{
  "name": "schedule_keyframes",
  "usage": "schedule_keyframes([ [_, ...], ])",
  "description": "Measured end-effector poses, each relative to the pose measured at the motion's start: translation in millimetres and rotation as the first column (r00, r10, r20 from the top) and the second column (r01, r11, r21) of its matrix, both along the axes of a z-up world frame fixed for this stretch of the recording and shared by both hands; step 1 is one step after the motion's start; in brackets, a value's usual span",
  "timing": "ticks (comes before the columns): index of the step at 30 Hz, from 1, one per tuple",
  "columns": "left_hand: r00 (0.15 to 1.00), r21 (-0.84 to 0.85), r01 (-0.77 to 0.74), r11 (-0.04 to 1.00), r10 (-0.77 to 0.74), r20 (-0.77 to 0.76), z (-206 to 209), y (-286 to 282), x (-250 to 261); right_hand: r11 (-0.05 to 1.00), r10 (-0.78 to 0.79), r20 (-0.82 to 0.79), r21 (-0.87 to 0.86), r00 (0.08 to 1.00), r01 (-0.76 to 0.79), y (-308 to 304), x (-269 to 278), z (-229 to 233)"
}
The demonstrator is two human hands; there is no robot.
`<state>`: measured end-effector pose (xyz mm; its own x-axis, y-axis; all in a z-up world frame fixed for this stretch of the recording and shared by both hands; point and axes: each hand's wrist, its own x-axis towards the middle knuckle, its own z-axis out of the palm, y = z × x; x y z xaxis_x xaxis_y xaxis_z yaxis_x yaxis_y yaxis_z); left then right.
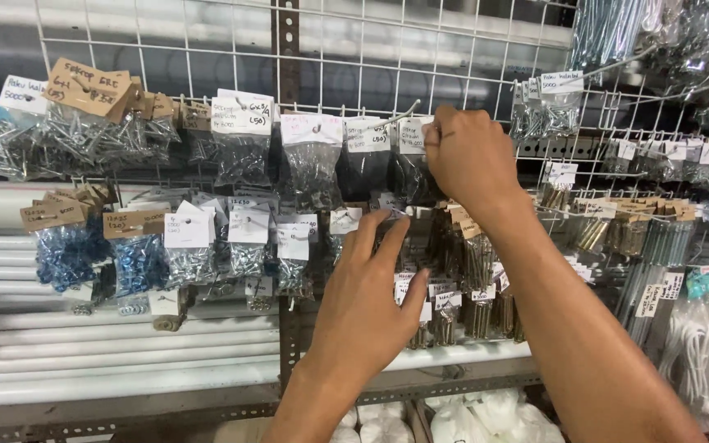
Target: Picking small bags of hardware from a display rack and placing them into a cardboard box
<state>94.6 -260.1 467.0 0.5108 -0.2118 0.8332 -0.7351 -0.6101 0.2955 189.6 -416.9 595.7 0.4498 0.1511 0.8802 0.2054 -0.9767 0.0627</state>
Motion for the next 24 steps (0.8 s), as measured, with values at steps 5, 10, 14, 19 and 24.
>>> schedule_keyframes([
  [5,1.0,-0.01,0.003,1.0,-0.003,-0.007,-1.6,1.9,-3.9,0.998,0.022,-0.002,-0.067,1.0,-0.022,0.1,17.7,0.5],
  [10,0.998,0.002,-0.012,1.0,0.012,-0.057,-0.3,5.8,-7.7,0.998,-0.054,-0.106,-0.031,0.993,0.051,6.2,10.7,10.1],
  [14,1.0,-0.012,-0.011,1.0,0.011,-0.018,-2.5,6.8,-4.2,0.998,-0.032,-0.271,0.036,0.962,0.043,6.9,7.2,18.3],
  [19,1.0,-0.025,0.014,1.0,-0.015,-0.022,-3.0,7.1,-5.1,0.998,0.039,0.058,-0.057,0.998,-0.036,-3.0,35.5,7.6],
  [24,0.998,-0.01,-0.006,1.0,0.005,-0.059,-8.2,11.0,-2.5,0.998,0.05,0.035,-0.034,0.998,-0.049,-1.0,26.7,9.1],
])
